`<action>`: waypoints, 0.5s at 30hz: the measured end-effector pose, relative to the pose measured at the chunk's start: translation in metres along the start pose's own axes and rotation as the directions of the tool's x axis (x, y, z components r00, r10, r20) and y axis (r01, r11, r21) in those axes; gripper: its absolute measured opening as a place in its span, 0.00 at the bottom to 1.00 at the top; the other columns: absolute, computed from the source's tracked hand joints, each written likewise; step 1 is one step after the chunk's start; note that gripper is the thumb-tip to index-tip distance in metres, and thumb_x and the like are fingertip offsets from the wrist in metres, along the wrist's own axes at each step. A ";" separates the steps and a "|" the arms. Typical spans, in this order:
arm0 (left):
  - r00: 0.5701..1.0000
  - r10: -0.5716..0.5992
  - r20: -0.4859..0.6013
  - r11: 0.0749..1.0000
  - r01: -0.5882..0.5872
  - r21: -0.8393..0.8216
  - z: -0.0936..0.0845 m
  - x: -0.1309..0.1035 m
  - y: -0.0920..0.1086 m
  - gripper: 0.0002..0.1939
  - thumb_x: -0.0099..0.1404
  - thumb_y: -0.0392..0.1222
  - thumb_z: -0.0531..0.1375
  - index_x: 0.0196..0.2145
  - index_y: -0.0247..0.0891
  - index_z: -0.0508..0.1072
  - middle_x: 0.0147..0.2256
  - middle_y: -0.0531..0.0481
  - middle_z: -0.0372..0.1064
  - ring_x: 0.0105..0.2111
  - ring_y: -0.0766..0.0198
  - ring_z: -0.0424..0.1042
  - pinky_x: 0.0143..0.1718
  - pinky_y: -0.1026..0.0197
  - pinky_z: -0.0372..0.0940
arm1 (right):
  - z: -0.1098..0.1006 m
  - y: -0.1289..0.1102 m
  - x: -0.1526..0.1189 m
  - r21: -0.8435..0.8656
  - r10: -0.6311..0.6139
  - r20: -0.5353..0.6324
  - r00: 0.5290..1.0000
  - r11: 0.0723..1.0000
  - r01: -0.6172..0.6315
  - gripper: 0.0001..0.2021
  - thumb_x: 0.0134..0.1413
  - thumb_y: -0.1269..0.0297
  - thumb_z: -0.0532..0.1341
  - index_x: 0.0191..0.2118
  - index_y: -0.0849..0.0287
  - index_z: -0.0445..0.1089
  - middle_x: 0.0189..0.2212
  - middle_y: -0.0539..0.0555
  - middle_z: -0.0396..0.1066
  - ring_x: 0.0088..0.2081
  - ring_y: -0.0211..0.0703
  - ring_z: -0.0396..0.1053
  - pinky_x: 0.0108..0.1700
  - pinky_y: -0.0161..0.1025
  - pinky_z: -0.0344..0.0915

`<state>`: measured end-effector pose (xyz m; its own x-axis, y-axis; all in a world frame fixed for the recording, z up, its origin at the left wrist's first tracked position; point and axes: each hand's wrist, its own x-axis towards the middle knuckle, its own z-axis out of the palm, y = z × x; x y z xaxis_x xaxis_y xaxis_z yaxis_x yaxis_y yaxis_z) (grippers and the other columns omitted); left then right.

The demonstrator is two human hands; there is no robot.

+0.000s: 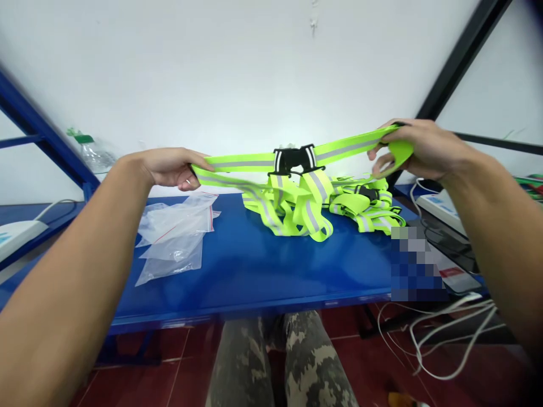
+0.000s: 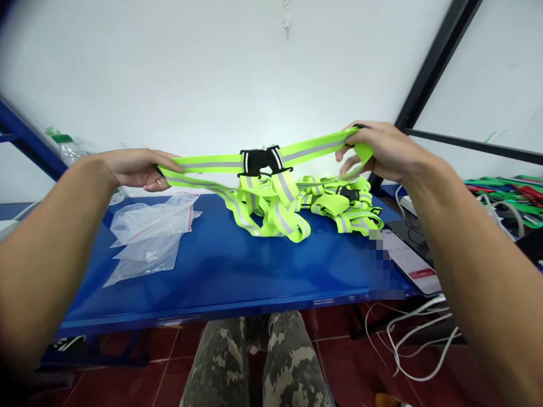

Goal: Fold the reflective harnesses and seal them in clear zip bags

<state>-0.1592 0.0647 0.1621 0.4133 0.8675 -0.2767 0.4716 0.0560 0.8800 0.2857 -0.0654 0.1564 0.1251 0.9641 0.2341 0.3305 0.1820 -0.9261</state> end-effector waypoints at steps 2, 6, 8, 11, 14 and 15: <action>0.997 0.041 0.073 0.999 -0.040 -0.019 -0.005 0.006 -0.003 0.20 0.49 0.51 0.72 0.34 0.37 0.75 0.17 0.50 0.57 0.19 0.66 0.58 0.18 0.55 0.64 | -0.002 0.002 0.007 0.040 -0.018 -0.055 0.998 0.999 0.021 0.04 0.56 0.74 0.55 0.34 0.62 0.66 0.30 0.59 0.70 0.29 0.41 0.71 0.29 0.40 0.65; 0.986 0.095 -0.140 0.964 -0.126 -0.235 -0.003 0.035 0.023 0.12 0.59 0.41 0.68 0.36 0.34 0.70 0.25 0.51 0.62 0.24 0.72 0.58 0.26 0.60 0.68 | 0.008 -0.010 0.037 -0.112 0.064 -0.060 0.996 0.991 -0.071 0.03 0.56 0.73 0.57 0.31 0.63 0.64 0.27 0.55 0.68 0.19 0.25 0.56 0.19 0.32 0.49; 0.920 0.105 -0.377 0.903 -0.247 -0.351 0.001 0.039 0.058 0.06 0.65 0.29 0.60 0.40 0.30 0.66 0.31 0.50 0.65 0.30 0.74 0.64 0.33 0.68 0.68 | 0.017 -0.032 0.055 -0.009 0.082 -0.173 0.981 0.996 -0.085 0.05 0.55 0.75 0.59 0.30 0.62 0.62 0.28 0.51 0.66 0.20 0.23 0.57 0.20 0.31 0.48; 0.759 0.275 -0.590 0.788 -0.529 -0.314 0.009 0.017 0.109 0.10 0.69 0.29 0.51 0.48 0.31 0.61 0.40 0.56 0.64 0.36 0.79 0.66 0.39 0.72 0.63 | 0.024 -0.076 0.068 0.331 -0.025 -0.320 0.947 0.934 0.136 0.09 0.56 0.81 0.53 0.29 0.62 0.63 0.38 0.52 0.72 0.35 0.28 0.71 0.30 0.31 0.59; 0.643 0.492 -0.587 0.747 -0.658 -0.096 0.018 -0.018 0.118 0.19 0.69 0.29 0.41 0.55 0.28 0.61 0.46 0.57 0.61 0.46 0.69 0.66 0.42 0.63 0.56 | 0.020 -0.091 0.057 0.477 -0.210 -0.316 0.925 0.808 0.346 0.15 0.53 0.87 0.50 0.23 0.62 0.63 0.40 0.47 0.75 0.43 0.29 0.72 0.38 0.31 0.63; 0.627 0.544 -0.557 0.741 -0.671 -0.032 0.021 -0.026 0.107 0.25 0.67 0.26 0.37 0.56 0.28 0.61 0.45 0.57 0.60 0.48 0.67 0.65 0.43 0.60 0.53 | 0.017 -0.084 0.049 0.492 -0.247 -0.305 0.920 0.786 0.374 0.16 0.50 0.89 0.51 0.23 0.62 0.63 0.37 0.47 0.74 0.44 0.30 0.72 0.42 0.31 0.64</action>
<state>-0.1036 0.0376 0.2552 0.0817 0.8498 0.5207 0.0471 -0.5251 0.8497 0.2477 -0.0304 0.2405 0.3185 0.7829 0.5345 -0.1535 0.5990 -0.7859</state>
